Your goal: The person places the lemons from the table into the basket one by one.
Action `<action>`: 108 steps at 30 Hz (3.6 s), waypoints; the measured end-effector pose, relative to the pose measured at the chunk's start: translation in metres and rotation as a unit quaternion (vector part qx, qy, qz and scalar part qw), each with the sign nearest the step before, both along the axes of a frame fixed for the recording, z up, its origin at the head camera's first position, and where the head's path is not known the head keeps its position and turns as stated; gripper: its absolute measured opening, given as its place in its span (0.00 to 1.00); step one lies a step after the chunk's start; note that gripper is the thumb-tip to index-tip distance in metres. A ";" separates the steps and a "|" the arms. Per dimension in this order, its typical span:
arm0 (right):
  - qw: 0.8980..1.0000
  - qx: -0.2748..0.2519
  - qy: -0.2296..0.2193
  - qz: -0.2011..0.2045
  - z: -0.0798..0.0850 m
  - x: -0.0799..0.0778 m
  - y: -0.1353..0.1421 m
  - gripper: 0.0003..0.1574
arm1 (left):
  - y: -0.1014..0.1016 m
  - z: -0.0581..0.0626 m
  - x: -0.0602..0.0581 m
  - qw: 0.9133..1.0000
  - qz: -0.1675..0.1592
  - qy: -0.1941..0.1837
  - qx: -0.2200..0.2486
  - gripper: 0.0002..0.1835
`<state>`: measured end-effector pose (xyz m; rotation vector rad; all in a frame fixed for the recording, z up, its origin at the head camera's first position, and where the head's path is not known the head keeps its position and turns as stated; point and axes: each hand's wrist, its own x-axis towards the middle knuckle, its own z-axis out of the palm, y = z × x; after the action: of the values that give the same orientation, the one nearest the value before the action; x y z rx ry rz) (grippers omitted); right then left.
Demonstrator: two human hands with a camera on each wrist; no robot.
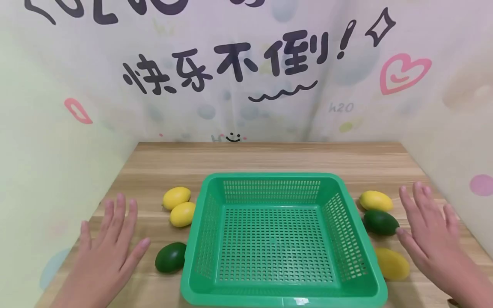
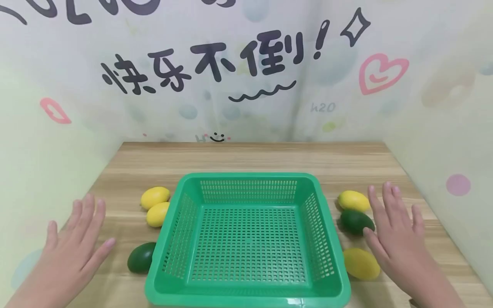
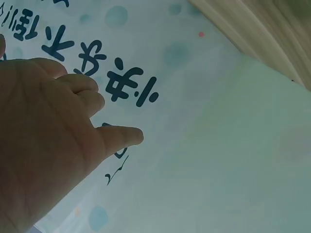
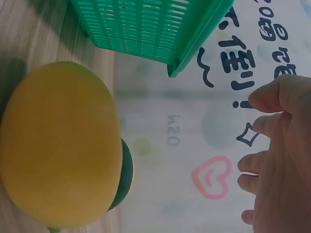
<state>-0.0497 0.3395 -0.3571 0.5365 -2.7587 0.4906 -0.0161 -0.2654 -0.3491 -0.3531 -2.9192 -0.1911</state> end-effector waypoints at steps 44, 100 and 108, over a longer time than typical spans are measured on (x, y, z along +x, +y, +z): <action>0.995 0.061 -0.077 0.007 -0.039 0.008 0.018 0.54 | 0.058 -0.031 -0.007 0.979 -0.152 -0.043 0.128 0.45; 0.999 0.024 -0.027 0.030 -0.006 -0.006 0.037 0.35 | 0.069 -0.035 -0.012 0.978 -0.160 -0.024 0.130 0.44; 0.999 0.022 -0.014 0.044 -0.001 -0.008 0.035 0.36 | 0.069 -0.035 -0.013 0.978 -0.164 -0.021 0.130 0.44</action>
<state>-0.0581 0.3748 -0.3582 0.6699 -2.7878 0.4634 -0.0294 -0.1965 -0.3840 -0.7908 -2.8056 -0.6280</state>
